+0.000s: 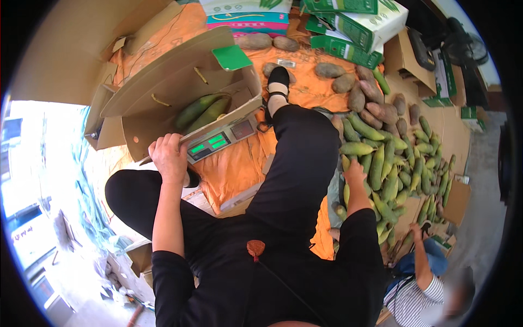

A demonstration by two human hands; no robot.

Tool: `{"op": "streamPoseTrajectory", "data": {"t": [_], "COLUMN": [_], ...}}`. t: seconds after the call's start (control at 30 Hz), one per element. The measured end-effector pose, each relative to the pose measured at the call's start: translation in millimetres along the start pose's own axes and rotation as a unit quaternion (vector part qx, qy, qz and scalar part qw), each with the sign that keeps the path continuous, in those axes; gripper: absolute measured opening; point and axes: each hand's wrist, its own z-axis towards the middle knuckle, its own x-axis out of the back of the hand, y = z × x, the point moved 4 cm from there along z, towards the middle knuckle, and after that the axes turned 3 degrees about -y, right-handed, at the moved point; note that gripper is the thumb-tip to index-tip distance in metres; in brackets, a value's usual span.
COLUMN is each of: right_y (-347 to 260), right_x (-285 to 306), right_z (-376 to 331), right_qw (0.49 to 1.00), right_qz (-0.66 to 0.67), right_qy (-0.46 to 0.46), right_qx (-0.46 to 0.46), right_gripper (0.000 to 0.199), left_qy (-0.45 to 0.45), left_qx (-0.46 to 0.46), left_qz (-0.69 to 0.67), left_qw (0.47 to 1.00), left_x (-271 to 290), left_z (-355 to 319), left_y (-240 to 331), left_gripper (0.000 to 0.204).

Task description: Weighing and sorting green vegetables, likely cucumbers or squash, into boxes.

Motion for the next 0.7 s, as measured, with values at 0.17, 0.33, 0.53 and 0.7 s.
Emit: {"op": "streamPoseTrajectory", "data": {"t": [0.17,0.33,0.53,0.7], "right_y": [-6,-5,13,25], "right_x": [-17,-30,-8,35], "right_z": [0,-9,-19,-22], "right_qw": [0.993,0.992,0.999,0.933], "right_qz": [-0.106,-0.123,-0.032,0.326], "right_qy": [-0.038,-0.008,0.016,0.114], "right_qx": [-0.02,0.004,0.013,0.099], "right_gripper": [0.064,0.036,0.059,0.05], "left_qy": [-0.001,-0.006,0.006,0.019], "left_qx": [0.001,0.003,0.001,-0.001], "left_qz": [-0.006,-0.016,-0.02,-0.027], "left_qw": [1.0,1.0,1.0,0.999], "left_x": [0,0,0,-1], "left_z": [0,1,1,-1], "left_y": [-2,-3,-6,-9], "left_gripper": [0.014,0.016,0.017,0.016]}}
